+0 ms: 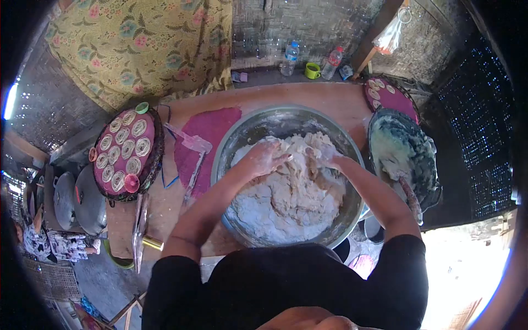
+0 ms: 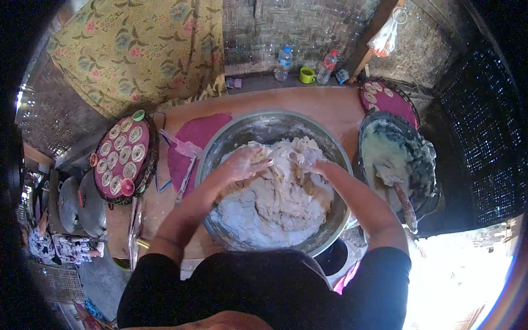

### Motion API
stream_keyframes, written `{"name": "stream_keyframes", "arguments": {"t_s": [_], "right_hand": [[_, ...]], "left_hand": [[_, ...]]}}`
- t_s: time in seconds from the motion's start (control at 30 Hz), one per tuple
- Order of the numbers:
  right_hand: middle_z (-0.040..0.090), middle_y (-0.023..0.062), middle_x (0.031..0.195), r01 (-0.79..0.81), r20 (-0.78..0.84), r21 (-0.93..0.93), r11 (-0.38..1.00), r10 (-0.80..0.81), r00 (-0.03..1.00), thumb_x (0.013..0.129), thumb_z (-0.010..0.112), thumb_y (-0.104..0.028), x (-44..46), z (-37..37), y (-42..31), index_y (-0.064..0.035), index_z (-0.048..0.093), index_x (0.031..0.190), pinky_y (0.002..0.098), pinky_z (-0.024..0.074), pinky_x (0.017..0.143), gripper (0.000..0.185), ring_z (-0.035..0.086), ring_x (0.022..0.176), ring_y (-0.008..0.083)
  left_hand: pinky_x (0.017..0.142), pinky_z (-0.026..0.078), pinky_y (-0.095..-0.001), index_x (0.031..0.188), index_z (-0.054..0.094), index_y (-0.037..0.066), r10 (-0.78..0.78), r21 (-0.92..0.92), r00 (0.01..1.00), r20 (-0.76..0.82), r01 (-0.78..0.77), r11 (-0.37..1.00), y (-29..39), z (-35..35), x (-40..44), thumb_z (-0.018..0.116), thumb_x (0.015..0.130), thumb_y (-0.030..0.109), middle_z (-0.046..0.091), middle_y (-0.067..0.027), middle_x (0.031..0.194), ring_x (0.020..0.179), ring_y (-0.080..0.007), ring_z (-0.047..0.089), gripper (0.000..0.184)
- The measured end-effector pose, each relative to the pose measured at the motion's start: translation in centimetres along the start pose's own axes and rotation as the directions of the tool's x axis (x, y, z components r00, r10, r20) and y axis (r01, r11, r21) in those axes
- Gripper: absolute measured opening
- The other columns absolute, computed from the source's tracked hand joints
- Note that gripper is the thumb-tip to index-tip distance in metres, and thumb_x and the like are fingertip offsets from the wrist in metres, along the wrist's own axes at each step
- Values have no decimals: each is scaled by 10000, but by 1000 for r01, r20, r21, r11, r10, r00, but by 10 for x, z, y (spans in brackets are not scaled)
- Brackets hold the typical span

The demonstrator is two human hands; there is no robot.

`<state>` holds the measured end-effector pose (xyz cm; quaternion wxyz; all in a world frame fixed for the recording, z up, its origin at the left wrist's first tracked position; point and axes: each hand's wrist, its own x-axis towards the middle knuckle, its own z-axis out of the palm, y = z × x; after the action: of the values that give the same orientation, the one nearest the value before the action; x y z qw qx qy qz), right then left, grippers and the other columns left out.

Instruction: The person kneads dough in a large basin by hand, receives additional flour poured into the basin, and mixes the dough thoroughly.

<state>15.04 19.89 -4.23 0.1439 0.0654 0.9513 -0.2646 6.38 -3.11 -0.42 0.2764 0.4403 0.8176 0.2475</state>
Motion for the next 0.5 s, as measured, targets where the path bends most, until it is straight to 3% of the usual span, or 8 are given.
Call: {"name": "stream_keyframes", "arguments": {"t_s": [0.07, 0.13, 0.17, 0.2, 0.23, 0.37, 0.47, 0.5], "right_hand": [[440, 169, 1237, -55, 45, 81, 995, 51, 998, 820, 349, -561, 50, 19, 31, -96, 417, 1244, 387, 326, 950, 633, 411, 1136, 319], [429, 159, 1257, -120, 110, 160, 980, 103, 989, 804, 312, -620, 74, 21, 36, -94, 429, 1239, 381, 328, 944, 693, 411, 1145, 300], [420, 153, 1267, -249, 254, 265, 932, 182, 950, 775, 276, -671, 79, 25, 31, -91, 397, 1261, 372, 320, 945, 766, 407, 1152, 290], [412, 146, 1277, -379, 393, 345, 859, 235, 889, 746, 241, -723, 84, 29, 24, -89, 365, 1282, 362, 313, 946, 840, 402, 1158, 281], [375, 135, 1308, -434, 377, 382, 816, 291, 879, 689, 182, -791, 80, 34, 5, -73, 297, 1313, 353, 295, 961, 958, 372, 1187, 261], [342, 166, 1322, -428, 540, 390, 815, 175, 824, 703, 318, -742, 98, 51, -2, -86, 261, 1325, 350, 289, 981, 906, 343, 1208, 283], [353, 159, 1314, -346, 572, 359, 867, 89, 816, 702, 361, -706, 71, 53, -19, -94, 289, 1311, 363, 297, 975, 866, 346, 1203, 287], [357, 156, 1311, -309, 569, 342, 888, 66, 819, 702, 375, -694, 56, 52, -26, -97, 299, 1306, 367, 300, 973, 853, 347, 1201, 288]], "left_hand": [[854, 405, -404, 1104, 466, -73, 106, 82, 965, -239, -89, 993, -19, 11, 25, 488, 800, 507, 532, -279, 1009, 961, -372, 528, 655], [826, 413, -417, 1106, 466, -70, 180, 170, 951, -253, -139, 975, -37, 12, 34, 437, 824, 510, 546, -274, 987, 945, -378, 534, 647], [827, 413, -416, 1111, 465, -62, 100, -85, 960, -260, -126, 988, -37, 10, 32, 433, 834, 489, 550, -270, 980, 939, -382, 533, 618], [827, 412, -417, 1114, 469, -48, 71, -18, 971, -228, -77, 997, -36, 4, 32, 428, 845, 461, 552, -265, 979, 939, -385, 529, 577], [826, 411, -418, 1118, 473, -35, 42, 52, 980, -195, -33, 998, -25, -9, 24, 424, 856, 432, 554, -260, 978, 939, -388, 526, 538], [806, 421, -414, 1095, 493, -22, 86, 30, 907, -413, -81, 996, -53, 8, 41, 412, 861, 428, 545, -267, 988, 918, -389, 531, 514], [724, 436, -418, 875, 542, -38, 186, -9, 871, -455, -214, 977, -61, 8, 51, 449, 847, 384, 578, -242, 835, 831, -389, 549, 434], [739, 433, -424, 874, 542, -41, -34, -190, 959, -281, -21, 982, -54, 3, 46, 440, 836, 442, 579, -242, 834, 852, -383, 549, 495]]}}
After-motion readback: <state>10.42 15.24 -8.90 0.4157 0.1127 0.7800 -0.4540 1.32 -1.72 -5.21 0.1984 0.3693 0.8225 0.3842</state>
